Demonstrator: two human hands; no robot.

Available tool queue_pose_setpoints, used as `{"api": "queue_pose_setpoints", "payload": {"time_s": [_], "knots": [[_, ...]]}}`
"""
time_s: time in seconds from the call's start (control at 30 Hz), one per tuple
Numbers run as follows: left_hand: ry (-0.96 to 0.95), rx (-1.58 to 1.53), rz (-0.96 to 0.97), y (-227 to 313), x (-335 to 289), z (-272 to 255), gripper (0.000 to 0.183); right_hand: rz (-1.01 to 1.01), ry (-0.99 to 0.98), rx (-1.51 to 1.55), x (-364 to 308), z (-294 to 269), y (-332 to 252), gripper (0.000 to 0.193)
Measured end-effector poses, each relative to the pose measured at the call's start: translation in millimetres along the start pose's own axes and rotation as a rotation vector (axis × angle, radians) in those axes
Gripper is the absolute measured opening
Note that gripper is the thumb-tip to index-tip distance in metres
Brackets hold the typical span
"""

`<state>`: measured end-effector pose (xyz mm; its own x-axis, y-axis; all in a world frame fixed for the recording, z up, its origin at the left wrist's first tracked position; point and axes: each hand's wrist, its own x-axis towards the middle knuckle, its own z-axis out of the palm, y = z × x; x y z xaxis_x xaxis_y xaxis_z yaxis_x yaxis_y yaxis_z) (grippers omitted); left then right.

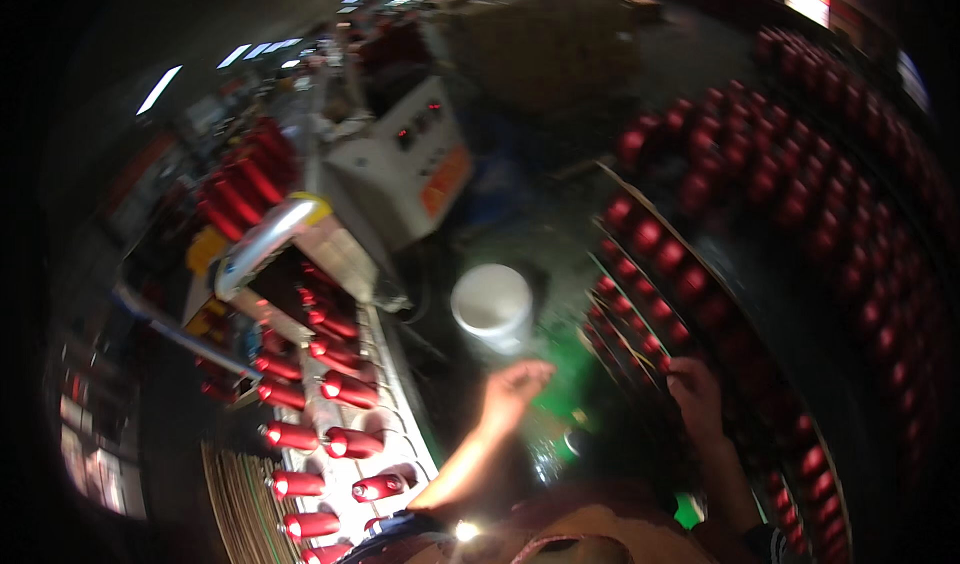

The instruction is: The person repeatedly picks up red cylindrical containers from a rack and places them onto a metal tray. They handle the containers one at a time, moving them between the rack and the tray in a repetitive cycle.

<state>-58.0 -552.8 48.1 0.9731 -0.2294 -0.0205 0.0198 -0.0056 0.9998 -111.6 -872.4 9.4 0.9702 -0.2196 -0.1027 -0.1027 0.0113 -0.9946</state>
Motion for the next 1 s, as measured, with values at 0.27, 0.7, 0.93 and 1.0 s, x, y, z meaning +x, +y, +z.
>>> {"api": "queue_pose_setpoints", "payload": {"time_s": [0.27,0.7,0.93,1.0], "knots": [[-0.287,-0.015,-0.092,-3,32,127,0.016,-0.153,0.471,-0.102,-130,-146,-60,0.023],[-0.7,0.358,0.747,120,154,501,0.04,-0.365,1.069,-1.01,-129,-409,-133,0.048],[-1.034,0.351,0.857,123,79,597,0.04,-0.089,1.549,-1.208,-253,-469,-121,0.044],[-1.035,0.296,0.931,118,64,625,0.041,0.155,1.548,-1.157,-275,-480,-104,0.047]]}}
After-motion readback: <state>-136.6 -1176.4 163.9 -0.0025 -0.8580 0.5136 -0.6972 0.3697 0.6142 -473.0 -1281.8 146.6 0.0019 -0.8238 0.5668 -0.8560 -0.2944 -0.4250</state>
